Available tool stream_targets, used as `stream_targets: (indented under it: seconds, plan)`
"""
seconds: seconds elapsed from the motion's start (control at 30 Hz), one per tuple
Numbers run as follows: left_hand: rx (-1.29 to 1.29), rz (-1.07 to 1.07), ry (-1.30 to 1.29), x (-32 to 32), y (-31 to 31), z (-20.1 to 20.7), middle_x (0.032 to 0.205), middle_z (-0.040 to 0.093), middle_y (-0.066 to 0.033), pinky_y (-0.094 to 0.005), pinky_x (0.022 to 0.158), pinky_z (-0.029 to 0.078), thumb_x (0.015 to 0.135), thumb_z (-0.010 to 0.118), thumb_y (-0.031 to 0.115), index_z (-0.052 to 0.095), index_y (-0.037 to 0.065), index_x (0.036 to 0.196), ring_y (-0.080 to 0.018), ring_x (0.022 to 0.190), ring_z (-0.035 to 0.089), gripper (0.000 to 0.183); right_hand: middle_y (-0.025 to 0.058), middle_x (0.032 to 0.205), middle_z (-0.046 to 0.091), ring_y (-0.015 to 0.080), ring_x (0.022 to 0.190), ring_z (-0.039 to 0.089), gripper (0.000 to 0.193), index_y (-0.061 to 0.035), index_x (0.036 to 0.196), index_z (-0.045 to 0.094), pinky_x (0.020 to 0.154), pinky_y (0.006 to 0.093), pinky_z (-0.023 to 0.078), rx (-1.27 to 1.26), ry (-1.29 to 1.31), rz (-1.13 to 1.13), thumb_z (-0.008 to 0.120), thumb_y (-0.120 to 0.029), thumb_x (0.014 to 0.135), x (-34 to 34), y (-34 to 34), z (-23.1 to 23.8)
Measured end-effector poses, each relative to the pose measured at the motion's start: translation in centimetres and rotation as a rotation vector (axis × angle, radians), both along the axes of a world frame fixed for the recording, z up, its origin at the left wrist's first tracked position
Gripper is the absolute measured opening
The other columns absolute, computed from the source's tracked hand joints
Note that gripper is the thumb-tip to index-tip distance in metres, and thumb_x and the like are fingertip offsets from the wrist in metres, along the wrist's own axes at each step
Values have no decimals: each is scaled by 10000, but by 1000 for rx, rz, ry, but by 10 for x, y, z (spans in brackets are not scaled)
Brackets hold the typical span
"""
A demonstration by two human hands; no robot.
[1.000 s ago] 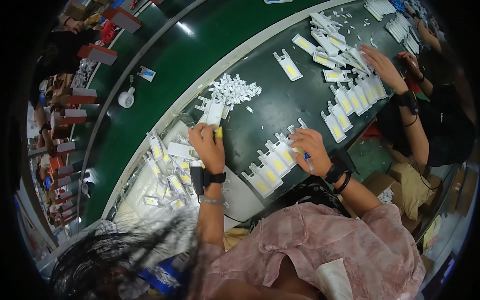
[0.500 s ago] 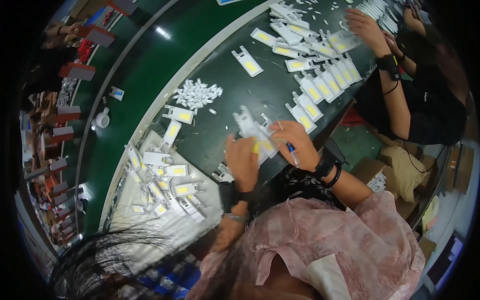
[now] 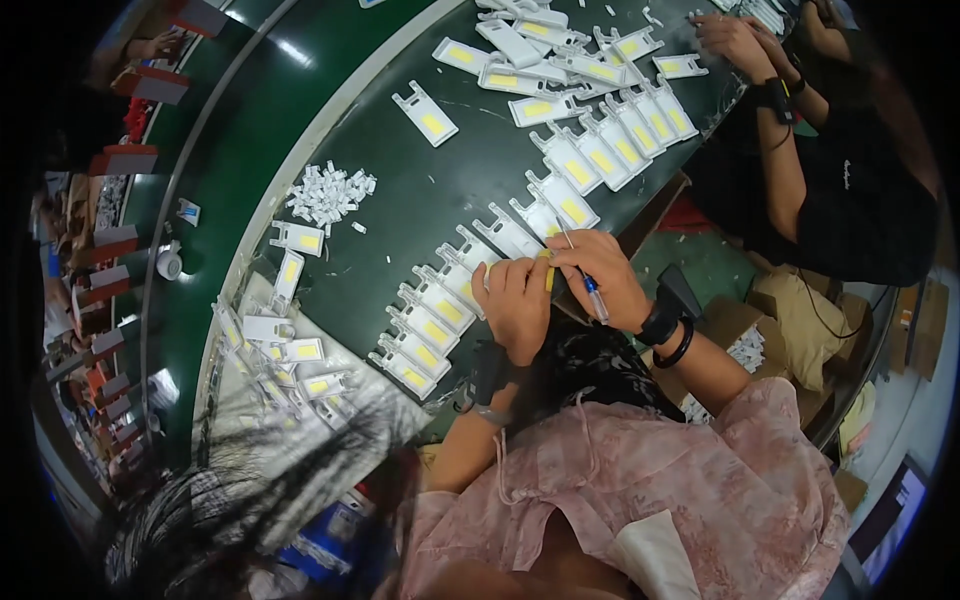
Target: Marking and organizing LED light strips on an assembly line.
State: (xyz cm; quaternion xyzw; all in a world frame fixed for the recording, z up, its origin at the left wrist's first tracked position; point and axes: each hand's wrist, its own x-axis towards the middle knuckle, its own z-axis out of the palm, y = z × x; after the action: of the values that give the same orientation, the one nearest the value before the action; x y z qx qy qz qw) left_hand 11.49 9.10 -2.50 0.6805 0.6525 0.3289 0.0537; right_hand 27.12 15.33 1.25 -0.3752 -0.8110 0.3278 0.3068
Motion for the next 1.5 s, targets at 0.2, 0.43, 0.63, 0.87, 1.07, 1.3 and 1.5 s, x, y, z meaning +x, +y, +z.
stream_targets:
  seconds: [0.2,0.43,0.63,0.87,1.07,1.3,1.5]
  plan:
    - [-121,4,-59,-5,-15,13,1057,619,0,-530,1042,342,733,718,118,687,136,1088,-240,1056,564,356,119,1163,690,328,1096,623,277,-66,1041,658,950,411,451,-3,32,21,640,100,819,-2,-1,-2]
    - [-123,293,-59,-125,12,46,1031,665,-124,-473,881,430,777,715,57,682,65,1112,-328,963,579,337,161,1128,685,358,1091,623,169,-13,982,639,955,426,453,-27,17,3,617,97,857,1,9,15]
    - [-106,274,125,-216,38,27,971,680,-91,-429,830,485,787,662,9,732,85,1034,-319,936,622,268,147,1124,692,366,1100,620,167,-10,973,637,965,438,448,-43,29,77,605,104,855,-5,13,7]
    - [-50,18,228,-230,60,13,974,679,-93,-409,828,498,732,683,-39,719,73,978,-307,940,626,273,146,1081,700,353,1108,627,188,-12,964,640,963,434,455,-44,16,88,589,124,844,0,23,5]
    - [-5,213,125,-209,57,13,1074,680,-98,-427,924,438,787,663,-21,687,39,959,-330,1038,600,183,158,1098,687,340,1080,629,215,-14,1060,657,958,415,461,-133,17,71,567,59,879,-11,21,16]
    - [-184,105,-150,-83,35,40,1179,640,-26,-530,1104,296,748,694,39,672,99,976,-280,1223,534,237,112,1152,683,313,1148,595,212,-69,1099,689,983,446,428,54,-54,184,657,-97,892,-3,29,0]
    - [-148,147,-42,-44,40,38,1179,637,-32,-518,1056,361,690,720,28,690,98,954,-306,1210,530,275,15,1158,685,272,1216,582,313,-106,1078,689,986,451,421,138,-117,301,760,-48,779,-3,24,-6]
